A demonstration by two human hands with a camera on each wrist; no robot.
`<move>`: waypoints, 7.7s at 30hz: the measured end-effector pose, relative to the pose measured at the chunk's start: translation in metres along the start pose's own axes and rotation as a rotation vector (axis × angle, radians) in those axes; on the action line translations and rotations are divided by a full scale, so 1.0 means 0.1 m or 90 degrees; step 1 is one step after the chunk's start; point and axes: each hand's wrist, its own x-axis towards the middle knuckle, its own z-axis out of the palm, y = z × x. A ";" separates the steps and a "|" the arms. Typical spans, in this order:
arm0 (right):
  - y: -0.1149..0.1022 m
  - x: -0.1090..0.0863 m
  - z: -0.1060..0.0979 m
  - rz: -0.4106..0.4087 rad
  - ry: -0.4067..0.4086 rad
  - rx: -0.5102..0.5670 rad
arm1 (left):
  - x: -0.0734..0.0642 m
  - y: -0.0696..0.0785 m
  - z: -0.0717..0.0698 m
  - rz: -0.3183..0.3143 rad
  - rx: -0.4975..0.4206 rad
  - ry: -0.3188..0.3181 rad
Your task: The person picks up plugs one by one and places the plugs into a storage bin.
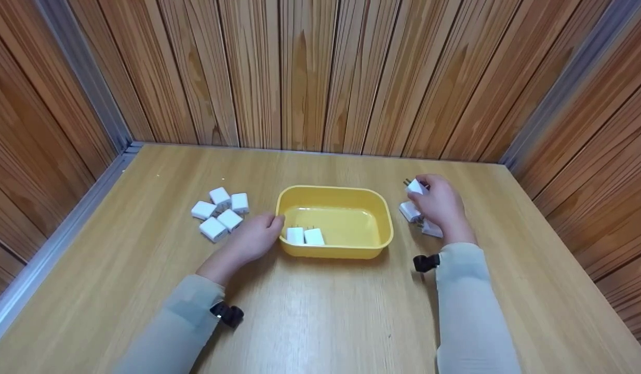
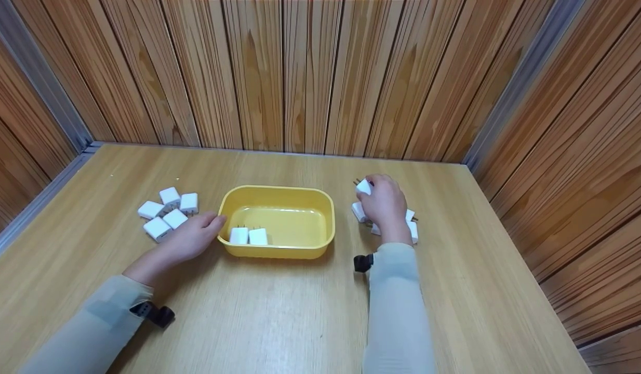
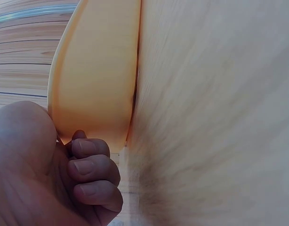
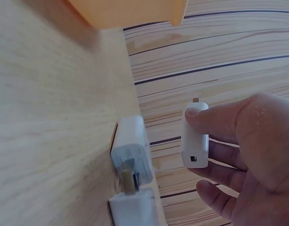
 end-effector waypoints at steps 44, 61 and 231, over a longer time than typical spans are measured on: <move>-0.60 -0.24 0.06 -0.120 -0.001 -0.019 | -0.01 0.00 0.01 0.001 -0.018 -0.002; -0.78 -0.34 0.14 -0.100 -0.071 0.005 | 0.00 0.00 0.01 0.003 -0.002 0.001; -1.10 -0.50 0.63 -0.132 -0.187 -0.067 | 0.00 -0.02 -0.01 0.020 -0.015 -0.011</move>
